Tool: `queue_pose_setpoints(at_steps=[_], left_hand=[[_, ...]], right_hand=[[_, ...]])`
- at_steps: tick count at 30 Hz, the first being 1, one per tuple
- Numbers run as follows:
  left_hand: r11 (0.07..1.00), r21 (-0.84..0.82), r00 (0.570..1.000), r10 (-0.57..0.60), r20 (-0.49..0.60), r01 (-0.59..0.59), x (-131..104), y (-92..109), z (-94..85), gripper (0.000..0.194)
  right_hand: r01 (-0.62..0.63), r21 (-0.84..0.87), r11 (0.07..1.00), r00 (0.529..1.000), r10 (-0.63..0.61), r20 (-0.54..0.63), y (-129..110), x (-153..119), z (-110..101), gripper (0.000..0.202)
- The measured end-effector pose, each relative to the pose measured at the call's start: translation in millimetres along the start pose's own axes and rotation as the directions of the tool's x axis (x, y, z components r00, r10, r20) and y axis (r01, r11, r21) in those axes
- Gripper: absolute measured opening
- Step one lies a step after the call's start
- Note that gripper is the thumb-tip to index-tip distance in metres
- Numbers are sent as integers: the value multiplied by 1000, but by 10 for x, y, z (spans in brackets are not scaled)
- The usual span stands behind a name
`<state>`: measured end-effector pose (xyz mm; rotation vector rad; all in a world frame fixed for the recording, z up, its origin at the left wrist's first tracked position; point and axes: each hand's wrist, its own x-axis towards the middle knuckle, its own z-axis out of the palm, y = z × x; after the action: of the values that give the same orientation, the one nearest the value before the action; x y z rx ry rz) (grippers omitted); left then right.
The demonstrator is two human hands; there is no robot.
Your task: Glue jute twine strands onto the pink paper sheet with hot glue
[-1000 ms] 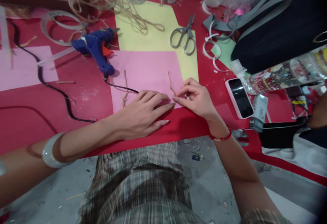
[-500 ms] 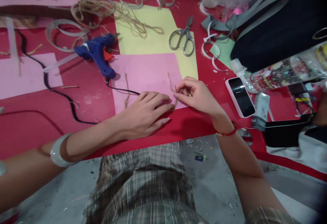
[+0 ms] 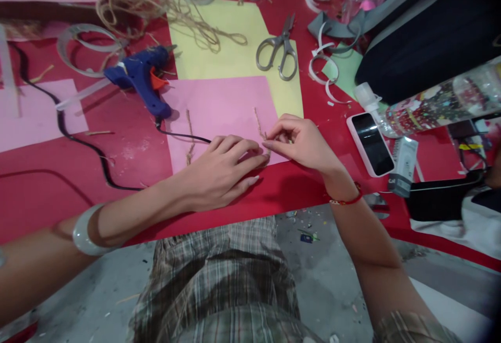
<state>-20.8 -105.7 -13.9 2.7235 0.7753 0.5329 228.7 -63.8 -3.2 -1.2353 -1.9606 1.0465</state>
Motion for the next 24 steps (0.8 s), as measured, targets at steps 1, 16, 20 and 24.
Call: queue_pose_setpoints(at_steps=[1, 16, 20, 24], left_hand=[[1000, -6, 1000, 1, 1, -1, 2, -2, -2, 46], [969, -235, 993, -100, -68, 81, 62, -80, -73, 37], [950, -272, 966, -202, -159, 154, 243, -224, -117, 32], [923, -310, 961, -263, -81, 227, 434, -327, -101, 20]], right_hand=[[-3, -1, 1000, 1000, 3, 1, 1, 1, -2, 18], [-40, 20, 999, 999, 40, -19, -2, 21, 14, 27], [-42, 13, 999, 999, 43, -23, -4, 17, 19, 30], [-37, 28, 999, 999, 38, -33, -5, 12, 20, 37]])
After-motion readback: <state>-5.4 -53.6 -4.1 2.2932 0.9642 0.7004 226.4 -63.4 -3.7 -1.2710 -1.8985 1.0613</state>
